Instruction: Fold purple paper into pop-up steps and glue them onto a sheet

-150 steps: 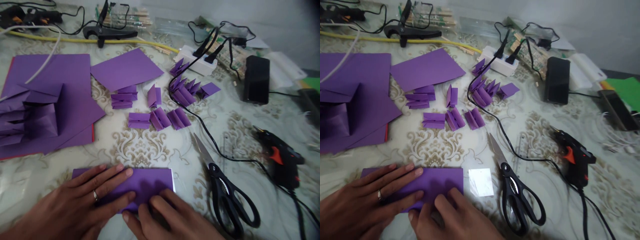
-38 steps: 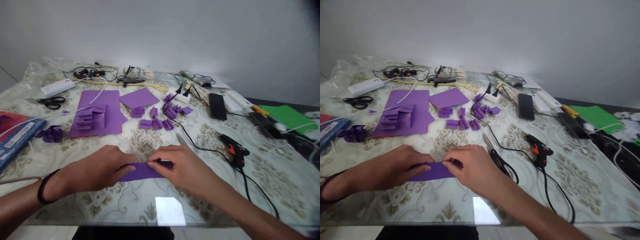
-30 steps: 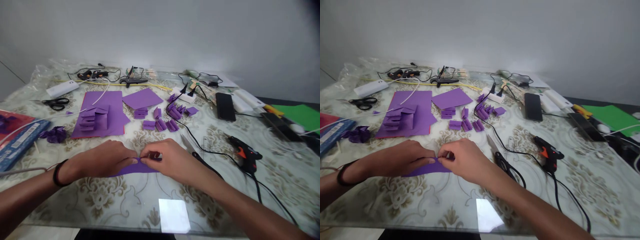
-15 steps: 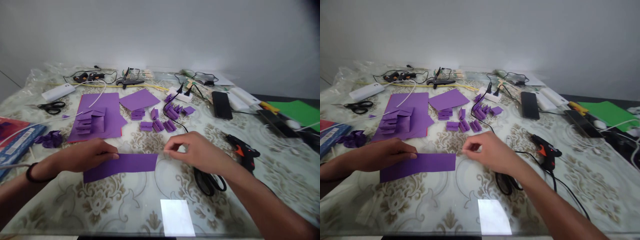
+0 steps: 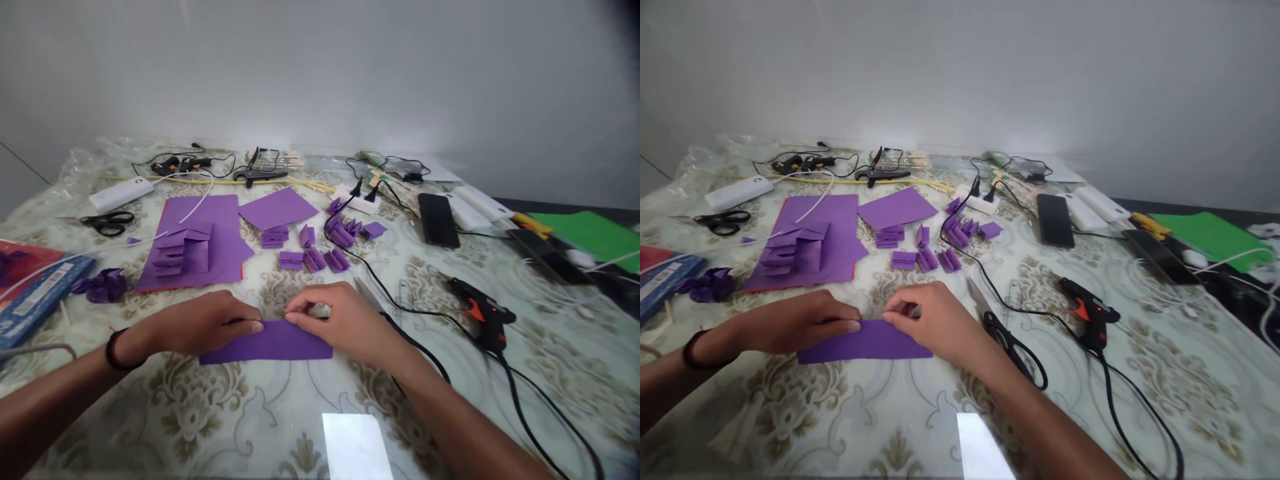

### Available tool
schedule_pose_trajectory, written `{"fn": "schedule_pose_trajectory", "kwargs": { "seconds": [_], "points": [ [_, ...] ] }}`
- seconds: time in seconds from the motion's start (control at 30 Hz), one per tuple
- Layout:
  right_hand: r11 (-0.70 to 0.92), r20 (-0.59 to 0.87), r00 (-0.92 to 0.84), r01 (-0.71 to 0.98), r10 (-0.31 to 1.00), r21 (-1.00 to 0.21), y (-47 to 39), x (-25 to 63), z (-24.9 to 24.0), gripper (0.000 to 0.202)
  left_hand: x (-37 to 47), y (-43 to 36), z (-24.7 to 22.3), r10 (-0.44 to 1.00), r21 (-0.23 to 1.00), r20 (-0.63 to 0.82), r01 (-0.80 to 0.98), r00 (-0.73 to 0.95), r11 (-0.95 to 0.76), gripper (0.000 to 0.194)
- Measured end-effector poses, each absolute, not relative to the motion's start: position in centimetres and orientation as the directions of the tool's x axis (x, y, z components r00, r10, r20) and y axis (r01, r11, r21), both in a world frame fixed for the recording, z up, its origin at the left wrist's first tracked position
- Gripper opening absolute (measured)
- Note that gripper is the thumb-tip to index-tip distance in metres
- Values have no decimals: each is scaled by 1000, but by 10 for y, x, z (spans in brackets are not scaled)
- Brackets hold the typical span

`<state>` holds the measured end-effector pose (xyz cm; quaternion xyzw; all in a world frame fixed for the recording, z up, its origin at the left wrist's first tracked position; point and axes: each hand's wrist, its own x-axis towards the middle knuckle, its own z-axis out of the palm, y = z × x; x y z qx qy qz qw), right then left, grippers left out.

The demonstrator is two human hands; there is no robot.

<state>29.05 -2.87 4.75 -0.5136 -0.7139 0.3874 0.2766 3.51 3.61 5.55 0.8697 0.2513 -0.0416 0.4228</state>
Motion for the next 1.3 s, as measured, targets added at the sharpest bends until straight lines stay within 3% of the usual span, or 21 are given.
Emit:
{"fn": "schedule_pose_trajectory", "kwargs": {
  "seconds": [0.23, 0.5, 1.03, 1.3],
  "points": [
    [162, -28, -329, 534, 944, -830, -28, 289, 48, 10, 39, 47, 57, 379, 704, -235, 426, 895, -569, 42],
    [161, -42, -324, 575, 945, -802, -21, 284, 42, 14, 47, 48, 53, 519, 641, -81, 443, 851, -626, 11],
    [196, -50, -377, 585, 925, -787, -15, 293, 42, 15, 48, 48, 54, 591, 674, -24, 449, 806, -586, 18],
    [199, -89, -415, 602, 906, -773, -11, 306, 37, 18, 18, 59, 54, 679, 681, -102, 548, 727, -485, 31]
  ]
}}
